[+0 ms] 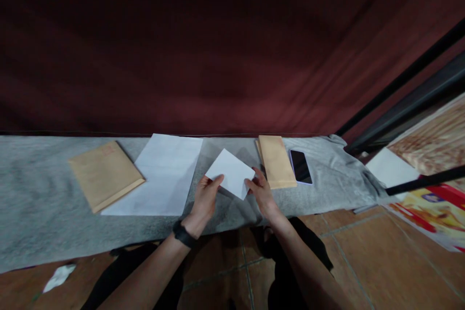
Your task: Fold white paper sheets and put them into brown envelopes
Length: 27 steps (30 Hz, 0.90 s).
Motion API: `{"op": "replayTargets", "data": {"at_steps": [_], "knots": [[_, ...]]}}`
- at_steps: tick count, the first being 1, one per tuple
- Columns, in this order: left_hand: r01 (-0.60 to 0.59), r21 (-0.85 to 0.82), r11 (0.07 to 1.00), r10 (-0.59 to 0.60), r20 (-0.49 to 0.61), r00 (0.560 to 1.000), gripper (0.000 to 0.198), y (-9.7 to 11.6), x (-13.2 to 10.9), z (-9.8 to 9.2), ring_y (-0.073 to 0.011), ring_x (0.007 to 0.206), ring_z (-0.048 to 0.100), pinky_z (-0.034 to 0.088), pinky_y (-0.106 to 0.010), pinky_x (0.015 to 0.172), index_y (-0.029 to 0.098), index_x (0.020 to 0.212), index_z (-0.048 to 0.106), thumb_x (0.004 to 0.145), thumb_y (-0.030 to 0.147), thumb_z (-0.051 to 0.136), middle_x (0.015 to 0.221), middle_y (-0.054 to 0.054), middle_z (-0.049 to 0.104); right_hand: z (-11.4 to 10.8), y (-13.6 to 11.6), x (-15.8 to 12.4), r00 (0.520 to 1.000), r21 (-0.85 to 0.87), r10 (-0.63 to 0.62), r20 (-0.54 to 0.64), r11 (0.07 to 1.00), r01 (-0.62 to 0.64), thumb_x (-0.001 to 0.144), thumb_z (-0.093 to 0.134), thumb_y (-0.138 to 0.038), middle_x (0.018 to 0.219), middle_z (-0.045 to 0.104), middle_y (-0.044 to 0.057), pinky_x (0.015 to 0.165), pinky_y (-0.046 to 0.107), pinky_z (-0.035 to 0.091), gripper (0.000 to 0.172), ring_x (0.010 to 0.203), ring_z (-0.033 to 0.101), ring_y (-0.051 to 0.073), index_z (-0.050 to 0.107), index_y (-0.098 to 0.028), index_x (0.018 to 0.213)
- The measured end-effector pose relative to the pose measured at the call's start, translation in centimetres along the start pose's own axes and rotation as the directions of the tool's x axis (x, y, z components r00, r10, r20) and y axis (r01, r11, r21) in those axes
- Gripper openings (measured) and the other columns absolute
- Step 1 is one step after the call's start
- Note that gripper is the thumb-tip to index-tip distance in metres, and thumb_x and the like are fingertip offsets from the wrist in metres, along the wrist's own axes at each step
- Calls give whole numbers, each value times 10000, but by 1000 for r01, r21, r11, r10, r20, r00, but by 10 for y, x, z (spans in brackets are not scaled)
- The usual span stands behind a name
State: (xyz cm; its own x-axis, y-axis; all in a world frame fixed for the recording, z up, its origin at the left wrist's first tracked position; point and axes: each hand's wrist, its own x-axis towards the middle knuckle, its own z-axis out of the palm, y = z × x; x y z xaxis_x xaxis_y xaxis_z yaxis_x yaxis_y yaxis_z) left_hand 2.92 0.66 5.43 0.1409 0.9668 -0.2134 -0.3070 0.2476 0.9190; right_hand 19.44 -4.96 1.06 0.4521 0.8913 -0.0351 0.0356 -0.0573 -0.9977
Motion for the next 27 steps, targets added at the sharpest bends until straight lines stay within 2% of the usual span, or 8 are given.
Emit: {"op": "replayTargets", "data": {"at_steps": [3, 6, 9, 12, 16, 21, 24, 27], "knots": [[-18, 141, 990, 26, -53, 998, 486, -5, 10, -20, -145, 684, 637, 482, -265, 624, 167, 1018, 643, 624, 396, 813, 861, -12, 704, -4, 7, 7, 996, -123, -75, -47, 990, 69, 882, 559, -356, 977, 741, 64, 671, 301, 567, 684, 794, 693, 202, 376, -175, 1517], [-58, 390, 919, 55, 19, 998, 426, -6, 16, -37, -143, 598, 611, 454, -261, 566, 184, 1085, 597, 704, 324, 727, 750, 34, 648, -9, 8, 6, 983, -360, -179, -39, 920, 153, 895, 532, -312, 847, 704, 24, 680, 304, 546, 688, 720, 659, 196, 353, -170, 1544], [-160, 753, 639, 104, 122, 987, 379, -4, 11, -42, -186, 654, 653, 463, -289, 610, 185, 1170, 573, 796, 222, 619, 754, 12, 655, -12, 4, 2, 972, -591, -236, -5, 784, 188, 914, 502, -272, 815, 675, 19, 707, 327, 542, 665, 701, 648, 208, 354, -165, 1554], [-170, 946, 278, 69, 157, 985, 420, 0, 0, -37, -253, 805, 717, 483, -328, 680, 168, 1290, 514, 871, 170, 532, 869, -58, 716, -12, 0, -3, 947, -739, -321, 22, 633, 232, 944, 455, -232, 1059, 689, 115, 834, 388, 556, 605, 913, 679, 254, 388, -163, 1542], [-184, 981, 69, 28, 182, 983, 438, 3, -10, -31, -277, 914, 747, 506, -331, 718, 168, 1355, 451, 919, 177, 489, 991, -110, 756, -4, -3, -13, 896, -809, -405, 181, 457, 370, 1003, 426, -252, 1404, 588, 175, 1047, 468, 493, 530, 1268, 575, 290, 432, -172, 1528], [-246, 963, -110, 86, 256, 963, 375, 5, -14, -32, -304, 908, 745, 538, -387, 791, 137, 1315, 519, 955, 206, 445, 955, -139, 757, 12, 0, -30, 818, -758, -327, 474, 322, 567, 1051, 425, -325, 1595, 439, 115, 1209, 468, 350, 494, 1473, 405, 253, 462, -185, 1524], [-390, 907, -158, 226, 418, 880, 359, -1, -16, -27, -325, 1134, 676, 502, -463, 975, 129, 1266, 591, 991, 229, 381, 1171, -190, 714, 16, 4, -35, 822, -780, -290, 491, 275, 563, 1056, 422, -326, 1616, 397, 104, 1229, 484, 317, 511, 1491, 383, 256, 428, -193, 1549], [-590, 795, -145, 241, 606, 758, 479, -15, -15, -16, -303, 1410, 482, 388, -474, 1152, 117, 1434, 502, 1026, 331, 371, 1484, -181, 549, 15, 9, -36, 814, -785, -293, 501, 241, 570, 1040, 396, -247, 1614, 398, 104, 1240, 472, 299, 516, 1497, 374, 250, 424, -160, 1548]]}}
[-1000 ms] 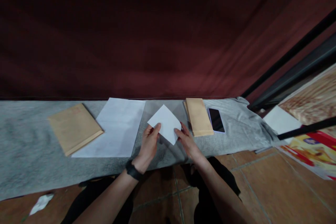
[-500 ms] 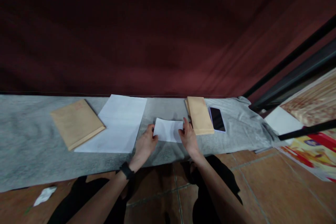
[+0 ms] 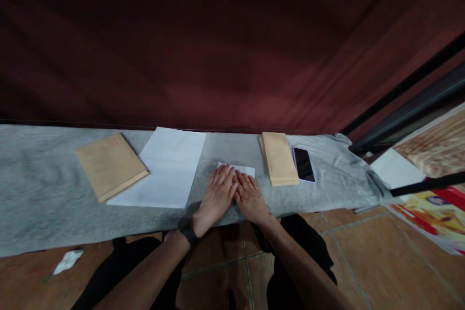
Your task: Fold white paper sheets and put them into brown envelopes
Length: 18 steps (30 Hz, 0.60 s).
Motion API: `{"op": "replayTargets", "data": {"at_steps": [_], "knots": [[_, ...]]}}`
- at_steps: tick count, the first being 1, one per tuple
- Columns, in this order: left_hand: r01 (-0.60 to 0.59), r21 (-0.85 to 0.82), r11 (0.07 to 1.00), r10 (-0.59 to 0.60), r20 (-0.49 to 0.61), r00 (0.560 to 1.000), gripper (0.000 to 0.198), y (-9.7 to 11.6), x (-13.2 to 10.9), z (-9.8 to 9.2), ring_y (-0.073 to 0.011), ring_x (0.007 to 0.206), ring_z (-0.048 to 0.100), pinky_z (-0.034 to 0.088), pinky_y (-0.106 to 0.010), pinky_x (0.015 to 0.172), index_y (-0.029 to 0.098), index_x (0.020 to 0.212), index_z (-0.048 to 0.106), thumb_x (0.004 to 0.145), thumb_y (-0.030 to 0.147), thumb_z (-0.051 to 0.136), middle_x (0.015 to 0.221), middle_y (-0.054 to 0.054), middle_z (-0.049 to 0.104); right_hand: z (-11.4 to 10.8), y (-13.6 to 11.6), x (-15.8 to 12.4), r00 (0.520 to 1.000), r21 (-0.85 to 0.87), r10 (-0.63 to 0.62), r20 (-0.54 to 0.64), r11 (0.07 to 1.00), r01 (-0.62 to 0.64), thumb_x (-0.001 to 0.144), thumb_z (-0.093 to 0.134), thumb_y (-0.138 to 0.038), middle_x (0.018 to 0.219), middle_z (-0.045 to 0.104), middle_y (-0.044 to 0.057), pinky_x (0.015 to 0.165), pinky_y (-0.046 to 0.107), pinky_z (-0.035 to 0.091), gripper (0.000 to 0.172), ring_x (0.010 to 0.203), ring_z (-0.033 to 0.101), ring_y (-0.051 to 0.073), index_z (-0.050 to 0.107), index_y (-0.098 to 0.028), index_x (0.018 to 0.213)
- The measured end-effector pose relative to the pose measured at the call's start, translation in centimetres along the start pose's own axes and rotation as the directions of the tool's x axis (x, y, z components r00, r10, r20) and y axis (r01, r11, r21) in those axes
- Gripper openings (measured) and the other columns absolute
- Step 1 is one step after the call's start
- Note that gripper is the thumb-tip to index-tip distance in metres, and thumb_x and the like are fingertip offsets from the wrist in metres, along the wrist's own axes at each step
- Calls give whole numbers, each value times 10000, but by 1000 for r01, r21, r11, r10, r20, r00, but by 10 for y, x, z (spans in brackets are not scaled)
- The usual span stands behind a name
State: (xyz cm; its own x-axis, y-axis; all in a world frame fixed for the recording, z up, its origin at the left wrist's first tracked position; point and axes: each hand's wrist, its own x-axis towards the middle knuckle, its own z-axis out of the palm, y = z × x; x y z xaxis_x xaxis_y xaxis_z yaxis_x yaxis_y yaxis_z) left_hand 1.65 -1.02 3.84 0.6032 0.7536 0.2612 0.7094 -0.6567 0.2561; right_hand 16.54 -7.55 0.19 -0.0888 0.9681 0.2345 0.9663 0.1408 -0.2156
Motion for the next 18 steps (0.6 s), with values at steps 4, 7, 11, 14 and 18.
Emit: {"op": "replayTargets", "data": {"at_steps": [4, 7, 11, 14, 18], "knots": [[-53, -10, 999, 53, 60, 997, 612, 8, 3, 22, -286, 1523, 319, 260, -481, 1240, 108, 1535, 398, 1033, 457, 377, 1615, -172, 393, 3, 3, -3, 1000, -41, -18, 1, 999, 18, 1002, 363, -150, 1611, 400, 124, 1258, 453, 261, 550, 1514, 338, 237, 408, -99, 1549], [-15, 7, 1000, 15, 48, 999, 669, 5, 2, 30, -277, 1538, 285, 233, -479, 1250, 111, 1571, 342, 1032, 508, 348, 1623, -173, 373, 3, 4, -4, 1000, -52, 6, 1, 999, -6, 1008, 340, -152, 1633, 361, 117, 1259, 459, 254, 569, 1527, 308, 229, 357, -112, 1575], [31, 25, 999, -32, 20, 999, 710, -5, 0, 31, -290, 1546, 258, 224, -477, 1251, 67, 1571, 324, 1026, 522, 330, 1627, -196, 351, 3, 8, -5, 998, -43, 59, -17, 997, -60, 1041, 329, -219, 1625, 376, 133, 1242, 477, 274, 541, 1521, 322, 243, 369, -126, 1572], [77, 45, 996, -78, 21, 997, 700, -10, -1, 30, -293, 1550, 244, 212, -466, 1255, 54, 1561, 340, 1022, 500, 346, 1631, -197, 343, 3, 12, -6, 996, -34, 87, -34, 996, -88, 1061, 322, -274, 1619, 381, 149, 1225, 493, 290, 538, 1514, 336, 258, 358, -118, 1575], [123, 54, 991, -125, 36, 992, 711, -13, -2, 29, -303, 1545, 261, 207, -465, 1257, 46, 1559, 340, 1009, 495, 380, 1631, -202, 339, 1, 19, -9, 989, -35, 140, -41, 989, -141, 1064, 321, -290, 1617, 381, 157, 1223, 498, 279, 549, 1507, 346, 280, 345, -108, 1581]]}}
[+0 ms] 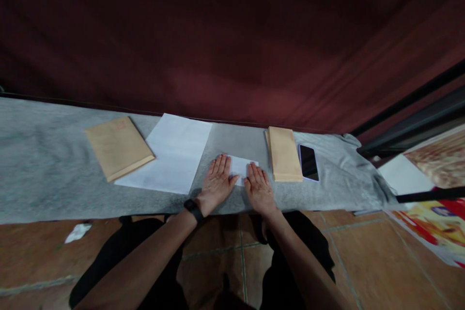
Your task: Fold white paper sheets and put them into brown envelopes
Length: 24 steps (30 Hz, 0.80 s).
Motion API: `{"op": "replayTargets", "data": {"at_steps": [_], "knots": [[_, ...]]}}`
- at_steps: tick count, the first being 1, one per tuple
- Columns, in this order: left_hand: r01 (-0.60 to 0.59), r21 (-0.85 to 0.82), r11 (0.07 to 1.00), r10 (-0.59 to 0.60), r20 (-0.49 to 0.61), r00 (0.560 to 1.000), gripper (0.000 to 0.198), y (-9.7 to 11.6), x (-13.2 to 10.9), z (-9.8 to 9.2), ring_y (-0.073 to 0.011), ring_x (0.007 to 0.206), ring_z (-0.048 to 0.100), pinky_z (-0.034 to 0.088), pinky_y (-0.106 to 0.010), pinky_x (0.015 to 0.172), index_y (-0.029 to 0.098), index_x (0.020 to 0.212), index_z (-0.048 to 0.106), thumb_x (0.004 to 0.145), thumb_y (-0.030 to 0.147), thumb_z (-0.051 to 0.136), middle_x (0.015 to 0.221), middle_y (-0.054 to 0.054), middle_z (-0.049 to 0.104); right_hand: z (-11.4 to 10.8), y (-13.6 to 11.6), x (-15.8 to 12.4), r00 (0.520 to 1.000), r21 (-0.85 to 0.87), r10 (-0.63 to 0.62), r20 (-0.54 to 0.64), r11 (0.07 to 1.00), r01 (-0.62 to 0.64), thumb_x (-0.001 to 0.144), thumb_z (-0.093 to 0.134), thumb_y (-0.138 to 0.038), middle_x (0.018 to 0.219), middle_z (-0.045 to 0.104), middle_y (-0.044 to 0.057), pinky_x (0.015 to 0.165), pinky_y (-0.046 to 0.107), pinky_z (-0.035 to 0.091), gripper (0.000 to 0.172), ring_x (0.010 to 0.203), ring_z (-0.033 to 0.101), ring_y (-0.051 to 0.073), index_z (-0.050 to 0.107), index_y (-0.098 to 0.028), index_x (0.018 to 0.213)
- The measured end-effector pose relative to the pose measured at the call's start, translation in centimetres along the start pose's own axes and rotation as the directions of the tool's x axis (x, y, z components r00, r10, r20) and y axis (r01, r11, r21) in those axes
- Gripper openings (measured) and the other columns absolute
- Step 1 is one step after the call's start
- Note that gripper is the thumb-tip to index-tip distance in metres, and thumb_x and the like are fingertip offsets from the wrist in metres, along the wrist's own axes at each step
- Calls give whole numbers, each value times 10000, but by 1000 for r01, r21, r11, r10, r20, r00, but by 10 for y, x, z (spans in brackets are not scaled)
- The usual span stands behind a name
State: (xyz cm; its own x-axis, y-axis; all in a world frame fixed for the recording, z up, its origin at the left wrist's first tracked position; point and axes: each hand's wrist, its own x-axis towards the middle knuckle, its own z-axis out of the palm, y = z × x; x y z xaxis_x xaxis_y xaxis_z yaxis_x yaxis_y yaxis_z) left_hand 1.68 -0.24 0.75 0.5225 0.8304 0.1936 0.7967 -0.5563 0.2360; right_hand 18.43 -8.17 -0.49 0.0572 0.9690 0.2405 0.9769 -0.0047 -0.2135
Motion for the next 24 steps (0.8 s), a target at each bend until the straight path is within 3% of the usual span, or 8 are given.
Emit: {"op": "replayTargets", "data": {"at_steps": [13, 21, 24], "knots": [[9, 44, 999, -12, 64, 998, 766, -1, 1, -7, -313, 1557, 220, 103, -523, 1267, 67, 1571, 327, 989, 557, 413, 1638, -199, 326, -6, 19, -7, 996, -7, 84, 13, 996, -84, 1066, 325, -313, 1615, 387, 163, 1215, 507, 299, 552, 1495, 359, 294, 356, -99, 1574], [-8, 122, 992, -2, 83, 997, 773, 1, 2, -7, -323, 1555, 222, 99, -536, 1264, 42, 1562, 333, 1005, 577, 357, 1638, -214, 317, -9, 19, -9, 993, 43, 45, -111, 998, -40, 1072, 332, -309, 1613, 370, 209, 1202, 553, 342, 554, 1522, 309, 305, 343, -68, 1571], [4, 139, 990, -18, 100, 995, 771, 3, 2, -8, -321, 1555, 222, 101, -529, 1266, 42, 1557, 345, 1006, 582, 345, 1645, -207, 306, -15, 10, -2, 996, 82, -36, -86, 996, 43, 1079, 324, -327, 1632, 345, 181, 1224, 517, 329, 559, 1537, 283, 273, 324, -81, 1582]]}}
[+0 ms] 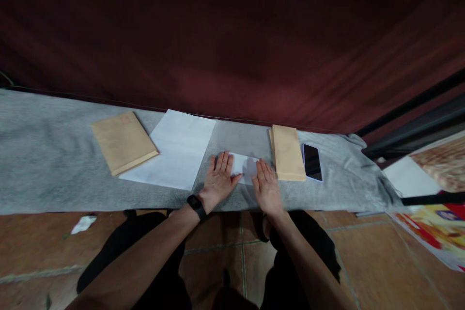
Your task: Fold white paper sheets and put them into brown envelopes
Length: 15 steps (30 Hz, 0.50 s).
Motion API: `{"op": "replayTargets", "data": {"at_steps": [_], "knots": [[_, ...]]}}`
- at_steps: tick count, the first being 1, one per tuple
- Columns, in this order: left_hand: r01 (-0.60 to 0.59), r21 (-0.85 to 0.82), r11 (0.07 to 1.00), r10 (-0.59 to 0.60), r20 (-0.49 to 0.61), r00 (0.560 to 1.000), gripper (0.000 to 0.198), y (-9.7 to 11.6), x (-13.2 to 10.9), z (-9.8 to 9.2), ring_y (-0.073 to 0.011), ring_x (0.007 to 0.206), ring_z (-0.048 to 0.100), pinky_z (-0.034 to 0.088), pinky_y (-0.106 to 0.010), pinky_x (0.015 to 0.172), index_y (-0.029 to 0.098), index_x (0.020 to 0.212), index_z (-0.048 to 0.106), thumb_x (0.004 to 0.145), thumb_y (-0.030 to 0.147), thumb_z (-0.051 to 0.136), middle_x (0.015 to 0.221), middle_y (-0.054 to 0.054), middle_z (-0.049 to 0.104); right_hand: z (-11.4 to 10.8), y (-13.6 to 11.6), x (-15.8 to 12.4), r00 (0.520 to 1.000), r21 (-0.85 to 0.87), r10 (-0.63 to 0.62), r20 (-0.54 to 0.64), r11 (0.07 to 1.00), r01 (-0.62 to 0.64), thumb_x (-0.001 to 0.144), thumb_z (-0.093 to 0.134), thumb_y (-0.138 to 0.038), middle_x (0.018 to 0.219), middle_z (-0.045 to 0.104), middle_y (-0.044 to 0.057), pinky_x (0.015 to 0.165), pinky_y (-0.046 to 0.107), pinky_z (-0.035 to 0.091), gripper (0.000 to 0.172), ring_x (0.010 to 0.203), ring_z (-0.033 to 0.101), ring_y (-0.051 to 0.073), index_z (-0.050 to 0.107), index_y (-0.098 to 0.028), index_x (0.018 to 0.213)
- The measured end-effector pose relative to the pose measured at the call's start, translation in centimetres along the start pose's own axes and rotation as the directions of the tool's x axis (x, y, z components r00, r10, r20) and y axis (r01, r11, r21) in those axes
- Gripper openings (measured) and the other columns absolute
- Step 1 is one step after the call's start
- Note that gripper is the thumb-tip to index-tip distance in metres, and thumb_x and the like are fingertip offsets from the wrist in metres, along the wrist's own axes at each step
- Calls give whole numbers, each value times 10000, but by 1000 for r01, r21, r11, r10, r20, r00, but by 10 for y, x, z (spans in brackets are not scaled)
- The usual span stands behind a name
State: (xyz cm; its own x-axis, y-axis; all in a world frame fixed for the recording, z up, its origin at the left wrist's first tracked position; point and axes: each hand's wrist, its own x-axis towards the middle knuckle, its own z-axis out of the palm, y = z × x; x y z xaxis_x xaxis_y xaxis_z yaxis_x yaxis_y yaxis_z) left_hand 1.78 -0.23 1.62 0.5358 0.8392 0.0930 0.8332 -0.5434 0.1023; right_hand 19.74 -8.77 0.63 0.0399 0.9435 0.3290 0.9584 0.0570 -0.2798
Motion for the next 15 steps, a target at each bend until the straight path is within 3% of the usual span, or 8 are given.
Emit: {"op": "replayTargets", "data": {"at_steps": [6, 15], "knots": [[-8, -3, 1000, 8, 8, 1000, 716, 0, -1, -4, -318, 1560, 203, 119, -530, 1264, 38, 1555, 349, 1018, 513, 360, 1654, -203, 284, 8, -22, 3, 983, 54, -141, 117, 989, 136, 1087, 306, -348, 1611, 402, 136, 1237, 478, 323, 540, 1523, 323, 229, 355, -127, 1577], [2, -25, 1000, -2, -14, 1000, 750, -1, -2, 1, -344, 1555, 212, 130, -539, 1260, 39, 1555, 352, 1005, 549, 378, 1652, -219, 278, 15, -24, -3, 992, -91, -79, 97, 992, 88, 1075, 380, -367, 1617, 383, 158, 1231, 468, 313, 552, 1512, 341, 264, 386, -101, 1560]]}}
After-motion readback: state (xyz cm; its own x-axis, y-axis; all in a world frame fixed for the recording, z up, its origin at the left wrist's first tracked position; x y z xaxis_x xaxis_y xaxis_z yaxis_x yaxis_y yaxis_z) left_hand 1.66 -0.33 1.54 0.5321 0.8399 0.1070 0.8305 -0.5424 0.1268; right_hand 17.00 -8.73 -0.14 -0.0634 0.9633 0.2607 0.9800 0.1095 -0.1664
